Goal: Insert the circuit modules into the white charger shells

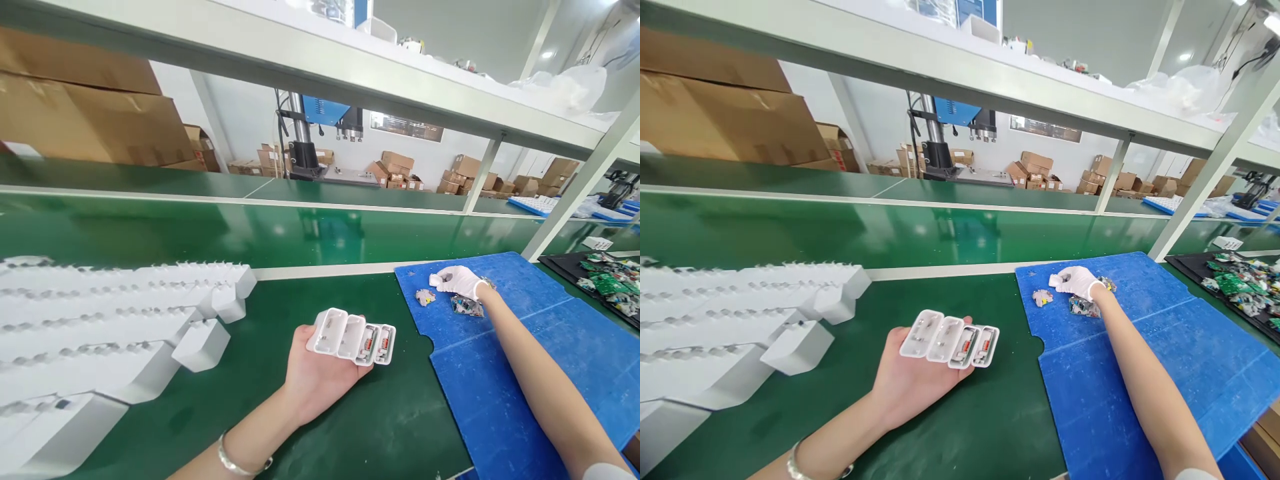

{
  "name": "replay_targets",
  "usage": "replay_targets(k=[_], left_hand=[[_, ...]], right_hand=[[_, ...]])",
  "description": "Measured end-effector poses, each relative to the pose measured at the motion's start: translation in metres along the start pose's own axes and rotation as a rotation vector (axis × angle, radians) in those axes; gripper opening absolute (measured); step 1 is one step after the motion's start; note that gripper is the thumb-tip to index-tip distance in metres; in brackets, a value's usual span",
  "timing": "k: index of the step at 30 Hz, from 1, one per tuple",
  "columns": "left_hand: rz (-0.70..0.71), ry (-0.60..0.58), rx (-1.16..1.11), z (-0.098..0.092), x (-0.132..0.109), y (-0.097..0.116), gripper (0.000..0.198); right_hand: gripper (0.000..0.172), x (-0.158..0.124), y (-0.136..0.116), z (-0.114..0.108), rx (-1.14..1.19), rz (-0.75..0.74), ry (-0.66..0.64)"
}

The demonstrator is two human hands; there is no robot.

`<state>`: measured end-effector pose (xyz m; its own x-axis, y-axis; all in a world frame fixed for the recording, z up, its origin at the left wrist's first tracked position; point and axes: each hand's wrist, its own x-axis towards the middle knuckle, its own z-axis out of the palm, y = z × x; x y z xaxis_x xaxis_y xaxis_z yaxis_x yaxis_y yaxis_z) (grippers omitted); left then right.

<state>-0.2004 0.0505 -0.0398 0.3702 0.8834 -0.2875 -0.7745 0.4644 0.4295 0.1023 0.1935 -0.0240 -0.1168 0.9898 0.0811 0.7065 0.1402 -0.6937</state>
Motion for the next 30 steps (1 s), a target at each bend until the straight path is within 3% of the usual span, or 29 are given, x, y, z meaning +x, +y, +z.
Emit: replay_targets(k=[4,7,10,12,17,22,30], left_hand=[[0.01,-0.014,-0.018,-0.002,0.0,-0.003,0.031],[0.062,-0.038,-0.02,-0.006,0.001,-0.006,0.033],[0.102,-0.09,-0.03,-0.011,0.003,-0.008,0.035],[0.096,-0.138,-0.037,-0.014,0.005,-0.009,0.039],[0.061,-0.226,-0.025,-0.016,0.005,-0.006,0.046],[0.064,-0.284,-0.004,-0.017,0.005,-0.004,0.044],[0.062,-0.281,0.086,-0.016,0.006,-0.006,0.043]], right_hand=[[0.024,-0.015,-0.033,0.017,0.13,-0.013,0.11],[0.031,-0.046,-0.068,0.04,0.358,-0.106,0.117],[0.028,-0.084,-0.097,0.069,0.643,-0.417,0.115],[0.025,-0.105,-0.106,0.086,0.62,-0.596,0.119],[0.02,-0.128,-0.105,0.104,0.328,-0.733,0.202],[0.017,-0.129,-0.103,0.105,0.273,-0.778,0.284],[0.014,-0.128,-0.104,0.105,0.175,-0.847,0.278]])
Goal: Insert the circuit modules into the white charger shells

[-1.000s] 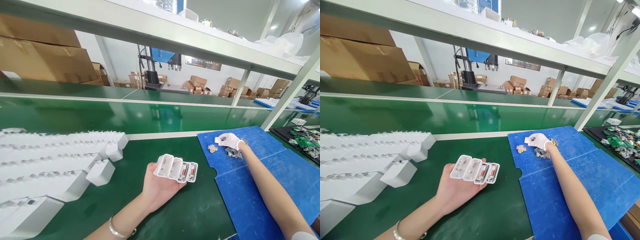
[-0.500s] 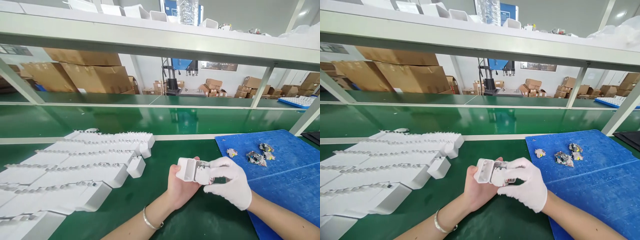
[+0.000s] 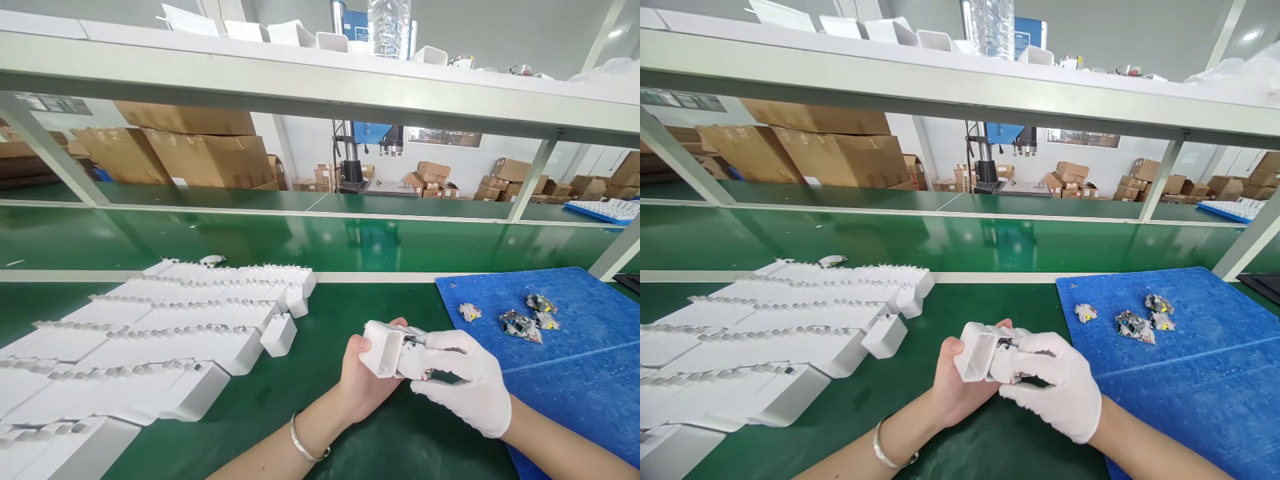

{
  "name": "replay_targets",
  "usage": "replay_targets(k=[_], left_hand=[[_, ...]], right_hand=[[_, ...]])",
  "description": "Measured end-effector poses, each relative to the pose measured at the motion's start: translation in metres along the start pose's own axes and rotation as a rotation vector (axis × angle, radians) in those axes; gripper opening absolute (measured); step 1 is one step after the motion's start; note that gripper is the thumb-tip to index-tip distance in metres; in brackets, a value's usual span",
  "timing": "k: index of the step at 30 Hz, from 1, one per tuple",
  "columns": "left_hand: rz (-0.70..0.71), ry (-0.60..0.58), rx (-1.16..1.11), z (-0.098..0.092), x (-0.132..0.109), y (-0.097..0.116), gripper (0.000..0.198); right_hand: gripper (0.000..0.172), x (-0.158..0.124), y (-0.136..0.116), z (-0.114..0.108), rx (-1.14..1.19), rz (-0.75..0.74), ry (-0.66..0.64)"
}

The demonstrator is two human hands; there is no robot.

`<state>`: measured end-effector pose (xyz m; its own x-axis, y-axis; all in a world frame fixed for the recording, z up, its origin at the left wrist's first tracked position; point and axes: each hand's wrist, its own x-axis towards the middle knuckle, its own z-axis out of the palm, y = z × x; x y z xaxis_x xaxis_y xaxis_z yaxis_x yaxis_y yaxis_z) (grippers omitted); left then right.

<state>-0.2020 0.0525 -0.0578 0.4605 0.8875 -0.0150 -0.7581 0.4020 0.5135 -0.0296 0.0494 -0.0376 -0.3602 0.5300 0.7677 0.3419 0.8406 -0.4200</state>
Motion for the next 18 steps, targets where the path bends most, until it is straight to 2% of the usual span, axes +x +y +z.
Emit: replay_targets(k=[5,10,11,13,16,18], left_hand=[[-0.008,0.055,-0.008,0.001,0.0,-0.001,0.042],[-0.052,0.068,-0.045,0.0,0.001,-0.003,0.043],[-0.067,0.059,-0.052,0.0,0.001,-0.003,0.044],[-0.105,0.038,-0.06,0.001,0.0,-0.005,0.045],[-0.157,0.022,-0.057,0.005,-0.002,-0.008,0.046],[-0.18,0.015,-0.045,0.006,-0.002,-0.01,0.047]], right_hand=[[0.031,0.0,-0.002,0.002,-0.013,0.185,-0.028],[0.029,0.006,0.005,-0.003,0.136,0.098,-0.103],[0.031,0.007,0.007,-0.004,0.179,0.149,-0.11],[0.037,0.011,0.01,-0.004,0.3,0.358,-0.154],[0.051,0.017,0.011,0.0,0.589,0.649,-0.323],[0.052,0.02,0.009,0.005,0.724,0.772,-0.37]])
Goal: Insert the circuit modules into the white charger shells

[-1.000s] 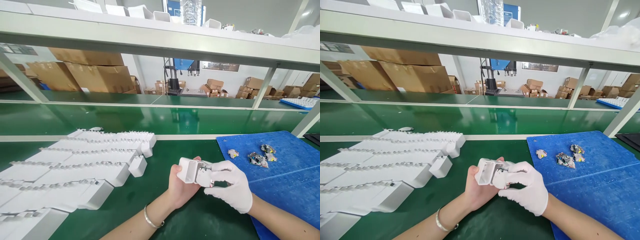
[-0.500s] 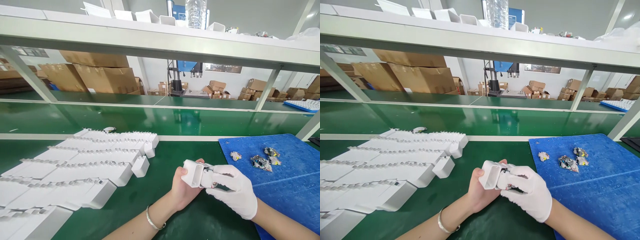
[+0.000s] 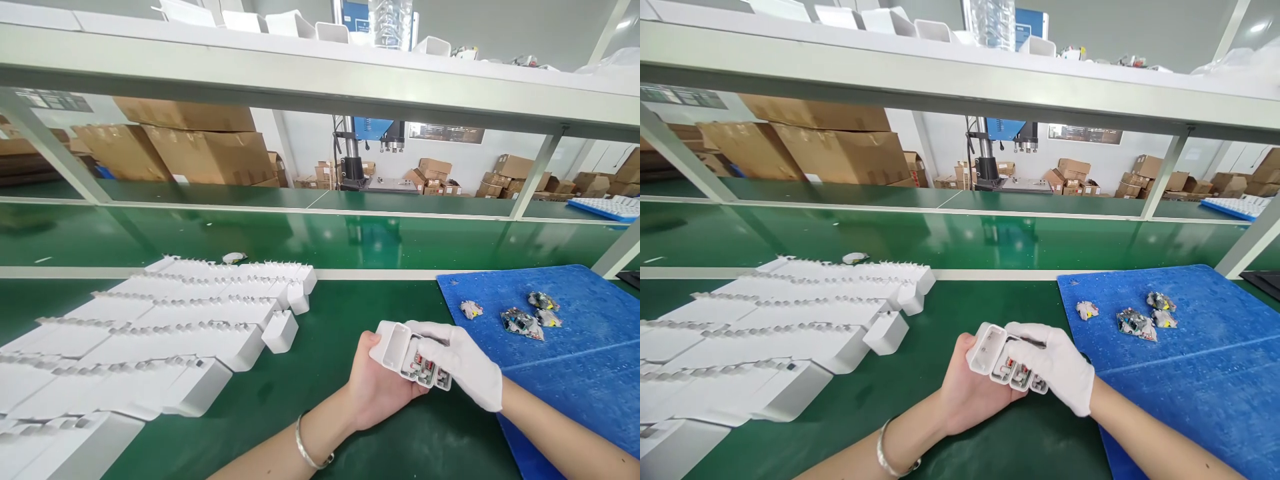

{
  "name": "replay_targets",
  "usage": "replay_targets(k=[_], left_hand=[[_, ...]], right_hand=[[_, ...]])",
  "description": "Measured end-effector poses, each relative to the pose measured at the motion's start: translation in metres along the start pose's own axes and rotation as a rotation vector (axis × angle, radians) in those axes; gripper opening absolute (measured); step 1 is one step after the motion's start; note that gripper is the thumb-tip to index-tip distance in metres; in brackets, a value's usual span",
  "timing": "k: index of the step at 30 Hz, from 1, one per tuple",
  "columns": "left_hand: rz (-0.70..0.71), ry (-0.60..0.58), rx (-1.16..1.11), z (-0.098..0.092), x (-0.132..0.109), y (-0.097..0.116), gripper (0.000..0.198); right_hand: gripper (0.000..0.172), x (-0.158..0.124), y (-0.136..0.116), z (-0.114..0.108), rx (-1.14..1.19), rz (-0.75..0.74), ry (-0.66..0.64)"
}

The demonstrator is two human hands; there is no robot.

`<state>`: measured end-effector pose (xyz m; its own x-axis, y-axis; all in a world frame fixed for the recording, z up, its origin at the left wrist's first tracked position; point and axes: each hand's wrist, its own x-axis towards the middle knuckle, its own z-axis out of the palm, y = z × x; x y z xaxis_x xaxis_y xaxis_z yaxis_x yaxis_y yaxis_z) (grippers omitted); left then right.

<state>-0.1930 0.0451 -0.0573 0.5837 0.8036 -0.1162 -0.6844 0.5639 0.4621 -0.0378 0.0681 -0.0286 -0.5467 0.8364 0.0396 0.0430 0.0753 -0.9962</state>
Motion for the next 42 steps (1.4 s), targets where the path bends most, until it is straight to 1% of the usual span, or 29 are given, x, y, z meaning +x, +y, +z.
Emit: replay_targets(k=[2,4,6,7,8,9,10,11,12,13,14,15,16,17,19,20,22,24,25,28,30,33,34,35,36,38,39,40,42], left_hand=[[-0.011,0.006,0.008,0.001,0.0,-0.001,0.049],[-0.019,0.019,0.006,0.001,0.001,-0.001,0.048],[-0.033,0.035,-0.019,0.001,0.001,-0.001,0.045],[-0.044,0.042,-0.034,0.001,0.001,0.0,0.045],[-0.056,0.05,-0.048,0.001,0.0,0.001,0.044],[-0.061,0.062,-0.059,0.001,0.0,0.002,0.044],[-0.059,0.077,-0.067,0.001,-0.001,0.003,0.044],[-0.051,0.095,-0.072,0.0,-0.002,0.004,0.044],[-0.04,0.114,-0.079,0.0,-0.002,0.006,0.043],[-0.028,0.133,-0.087,-0.001,-0.003,0.007,0.042],[-0.017,0.147,-0.094,-0.001,-0.003,0.008,0.041],[-0.01,0.157,-0.1,-0.002,-0.003,0.009,0.04],[-0.006,0.164,-0.106,-0.002,-0.003,0.01,0.04],[-0.003,0.164,-0.11,-0.003,-0.003,0.01,0.039],[-0.001,0.151,-0.115,-0.004,-0.002,0.01,0.038],[-0.002,0.143,-0.117,-0.004,-0.002,0.01,0.038],[-0.007,0.138,-0.118,-0.004,-0.002,0.009,0.037],[-0.004,0.15,-0.118,-0.005,-0.002,0.009,0.036],[-0.001,0.157,-0.116,-0.005,-0.002,0.009,0.036],[0.01,0.172,-0.112,-0.004,-0.003,0.009,0.036],[0.013,0.175,-0.113,-0.003,-0.002,0.009,0.036],[0.008,0.162,-0.11,-0.003,-0.002,0.009,0.035],[0.008,0.16,-0.108,-0.002,-0.002,0.009,0.034],[0.01,0.162,-0.105,-0.002,-0.002,0.009,0.035],[0.011,0.167,-0.102,-0.002,-0.002,0.009,0.035],[0.01,0.178,-0.096,-0.003,-0.002,0.01,0.037],[0.008,0.179,-0.094,-0.003,-0.002,0.01,0.037],[0.006,0.177,-0.09,-0.003,-0.002,0.01,0.037],[0.004,0.164,-0.085,-0.004,-0.002,0.01,0.037]], right_hand=[[0.047,0.003,0.0,0.006,0.029,0.049,0.051],[0.044,0.005,0.001,0.01,-0.008,0.045,0.128],[0.046,0.009,0.002,0.006,-0.049,0.037,0.152],[0.049,0.011,0.003,0.0,-0.066,0.027,0.169],[0.053,0.014,0.003,-0.011,-0.095,0.007,0.21],[0.056,0.017,0.004,-0.024,-0.16,-0.023,0.286],[0.059,0.02,0.004,-0.04,-0.261,-0.058,0.395],[0.059,0.022,0.005,-0.057,-0.421,-0.082,0.517],[0.056,0.024,0.005,-0.073,-0.637,-0.054,0.619],[0.053,0.025,0.006,-0.088,-0.825,0.035,0.641],[0.048,0.025,0.008,-0.099,-0.97,0.136,0.607],[0.042,0.025,0.01,-0.108,-1.064,0.229,0.546],[0.035,0.025,0.012,-0.113,-1.106,0.293,0.472],[0.029,0.025,0.015,-0.115,-1.116,0.314,0.409],[0.02,0.026,0.02,-0.113,-1.103,0.257,0.337],[0.019,0.026,0.022,-0.111,-1.095,0.22,0.303],[0.023,0.027,0.025,-0.109,-1.072,0.154,0.238],[0.028,0.027,0.027,-0.109,-1.062,0.121,0.215],[0.029,0.027,0.027,-0.109,-1.062,0.122,0.221],[0.027,0.027,0.028,-0.113,-1.063,0.171,0.264],[0.034,0.027,0.029,-0.116,-1.065,0.179,0.316],[0.036,0.026,0.03,-0.122,-1.058,0.084,0.374],[0.04,0.025,0.03,-0.123,-1.039,0.044,0.352],[0.045,0.025,0.03,-0.124,-1.013,0.01,0.298],[0.047,0.024,0.031,-0.125,-0.984,-0.016,0.226],[0.038,0.024,0.033,-0.124,-0.938,-0.046,0.106],[0.032,0.024,0.034,-0.123,-0.924,-0.055,0.08],[0.029,0.024,0.035,-0.123,-0.918,-0.061,0.08],[0.029,0.026,0.039,-0.121,-0.906,-0.074,0.123]])
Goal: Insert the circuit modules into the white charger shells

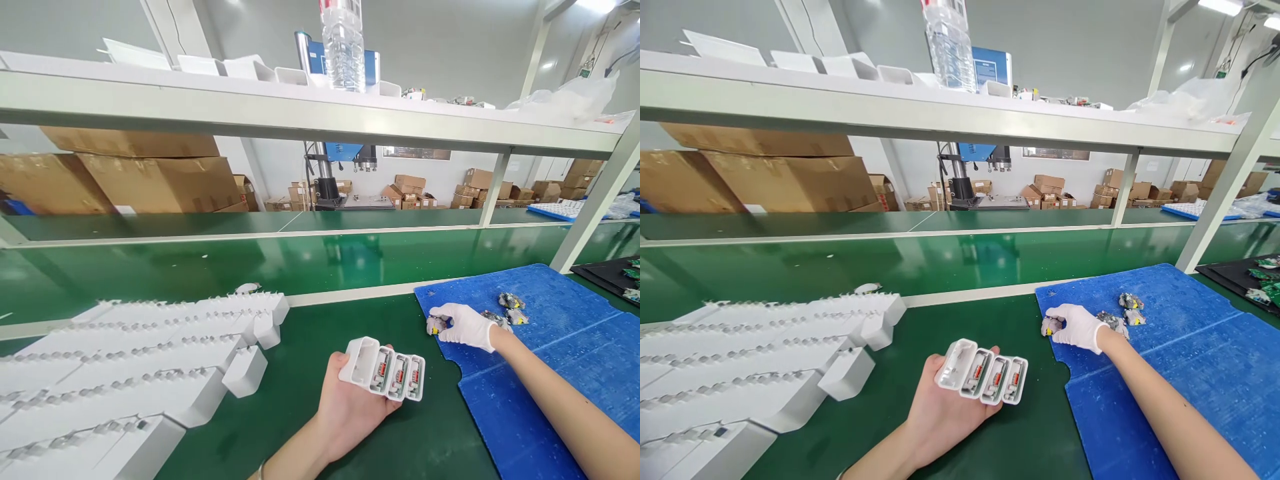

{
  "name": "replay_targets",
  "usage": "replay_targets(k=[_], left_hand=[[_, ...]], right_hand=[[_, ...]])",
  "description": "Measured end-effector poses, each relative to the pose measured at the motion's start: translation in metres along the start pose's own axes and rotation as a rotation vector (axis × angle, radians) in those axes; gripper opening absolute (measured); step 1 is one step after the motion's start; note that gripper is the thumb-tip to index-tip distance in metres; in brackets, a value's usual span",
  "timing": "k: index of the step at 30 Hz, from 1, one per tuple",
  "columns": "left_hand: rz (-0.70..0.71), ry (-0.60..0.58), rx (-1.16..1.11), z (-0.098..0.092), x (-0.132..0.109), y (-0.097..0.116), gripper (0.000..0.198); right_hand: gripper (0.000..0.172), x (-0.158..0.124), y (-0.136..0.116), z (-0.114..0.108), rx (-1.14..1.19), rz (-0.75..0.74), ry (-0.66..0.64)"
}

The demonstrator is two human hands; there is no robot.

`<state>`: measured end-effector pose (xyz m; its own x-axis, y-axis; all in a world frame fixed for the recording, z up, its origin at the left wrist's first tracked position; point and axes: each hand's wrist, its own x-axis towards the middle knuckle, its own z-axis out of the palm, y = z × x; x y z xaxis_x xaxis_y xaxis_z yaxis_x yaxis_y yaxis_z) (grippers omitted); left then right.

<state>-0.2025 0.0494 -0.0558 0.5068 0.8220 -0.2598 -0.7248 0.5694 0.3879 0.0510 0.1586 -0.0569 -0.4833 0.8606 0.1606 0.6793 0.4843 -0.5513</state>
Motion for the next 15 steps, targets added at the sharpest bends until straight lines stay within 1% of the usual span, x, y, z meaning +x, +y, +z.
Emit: replay_targets(k=[4,7,9,11,13,15], left_hand=[[-0.003,-0.019,0.007,-0.001,-0.001,0.0,0.037],[0.01,-0.014,0.003,0.0,-0.001,0.0,0.036],[0.021,-0.004,0.002,0.001,-0.001,0.0,0.035],[0.023,0.014,0.001,0.003,-0.001,0.0,0.034],[0.022,0.037,-0.003,0.005,-0.001,0.0,0.032],[0.027,0.048,-0.003,0.006,-0.002,-0.001,0.031]], right_hand=[[0.032,0.001,-0.002,0.005,0.011,0.004,0.094],[0.031,0.0,-0.012,0.005,0.008,-0.025,0.161],[0.029,-0.001,-0.019,0.005,0.004,-0.08,0.197],[0.024,-0.002,-0.025,0.006,0.002,-0.167,0.25],[0.021,-0.002,-0.027,0.008,0.009,-0.243,0.326],[0.022,-0.002,-0.027,0.01,0.05,-0.272,0.394]])
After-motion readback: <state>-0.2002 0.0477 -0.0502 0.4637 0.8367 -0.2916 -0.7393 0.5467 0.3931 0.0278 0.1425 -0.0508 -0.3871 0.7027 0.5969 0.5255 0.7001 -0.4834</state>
